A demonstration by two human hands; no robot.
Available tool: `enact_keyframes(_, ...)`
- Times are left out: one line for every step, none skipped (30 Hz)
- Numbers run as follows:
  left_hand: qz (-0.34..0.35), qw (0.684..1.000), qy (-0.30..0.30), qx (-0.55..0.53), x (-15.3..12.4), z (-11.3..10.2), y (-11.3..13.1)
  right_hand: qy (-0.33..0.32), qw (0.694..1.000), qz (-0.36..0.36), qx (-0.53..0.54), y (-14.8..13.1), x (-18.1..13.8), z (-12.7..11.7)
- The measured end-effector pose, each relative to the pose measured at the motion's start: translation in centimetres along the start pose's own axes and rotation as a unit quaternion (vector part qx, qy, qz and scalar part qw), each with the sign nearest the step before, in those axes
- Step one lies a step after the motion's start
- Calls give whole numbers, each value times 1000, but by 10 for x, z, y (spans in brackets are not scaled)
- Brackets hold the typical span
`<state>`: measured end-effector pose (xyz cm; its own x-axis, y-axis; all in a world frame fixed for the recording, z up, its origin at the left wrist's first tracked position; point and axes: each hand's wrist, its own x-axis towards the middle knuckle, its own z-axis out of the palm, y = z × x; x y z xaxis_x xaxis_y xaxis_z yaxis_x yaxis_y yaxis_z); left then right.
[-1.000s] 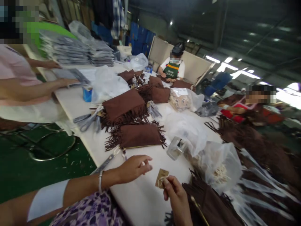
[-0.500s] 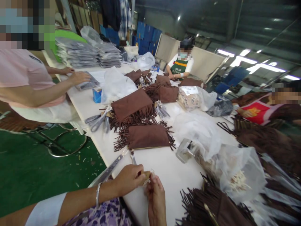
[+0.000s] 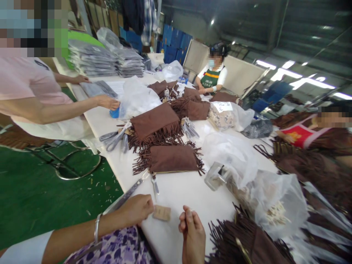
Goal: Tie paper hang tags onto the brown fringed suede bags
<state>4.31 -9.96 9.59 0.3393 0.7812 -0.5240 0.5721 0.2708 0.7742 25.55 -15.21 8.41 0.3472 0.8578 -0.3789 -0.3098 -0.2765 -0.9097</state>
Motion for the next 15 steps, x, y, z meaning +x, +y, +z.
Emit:
enact_keyframes(57, 994, 51, 75, -4, -4, 8, -9, 999, -15, -47, -4, -2, 0)
enact_keyframes(109, 982, 93, 122, -8, -8, 17, -19, 995, -32, -97, -8, -4, 1)
enact_keyframes(149, 972, 114, 142, -12, -10, 26, -30, 987, -49, -148, -12, -6, 2)
enact_keyframes(178, 967, 114, 142, -15, -11, 35, -38, 978, -64, -196, -17, -8, 4)
enact_keyframes(203, 965, 101, 134, -17, -11, 44, -44, 966, -79, -240, -21, -10, 5)
enact_keyframes(228, 961, 88, 130, -19, -9, 52, -48, 954, -95, -280, -25, -12, 7)
enact_keyframes(253, 955, 78, 136, -19, -6, 58, -52, 941, -116, -314, -27, -14, 9)
enact_keyframes(277, 946, 70, 152, -17, -2, 63, -56, 927, -138, -343, -29, -15, 11)
enact_keyframes(297, 937, 64, 172, -15, 1, 65, -59, 914, -160, -368, -30, -16, 13)
enact_keyframes(312, 929, 59, 191, -11, 4, 66, -59, 902, -177, -389, -30, -17, 14)
enact_keyframes(321, 923, 54, 207, -7, 7, 65, -56, 893, -191, -404, -29, -17, 15)
enact_keyframes(327, 919, 50, 217, -3, 8, 63, -50, 886, -200, -415, -28, -17, 16)
enact_keyframes(333, 915, 45, 223, 0, 8, 60, -46, 882, -208, -420, -27, -17, 17)
enact_keyframes(337, 914, 42, 220, 3, 8, 57, -43, 879, -217, -422, -25, -17, 17)
enact_keyframes(338, 917, 43, 207, 5, 6, 53, -40, 877, -226, -421, -24, -17, 17)
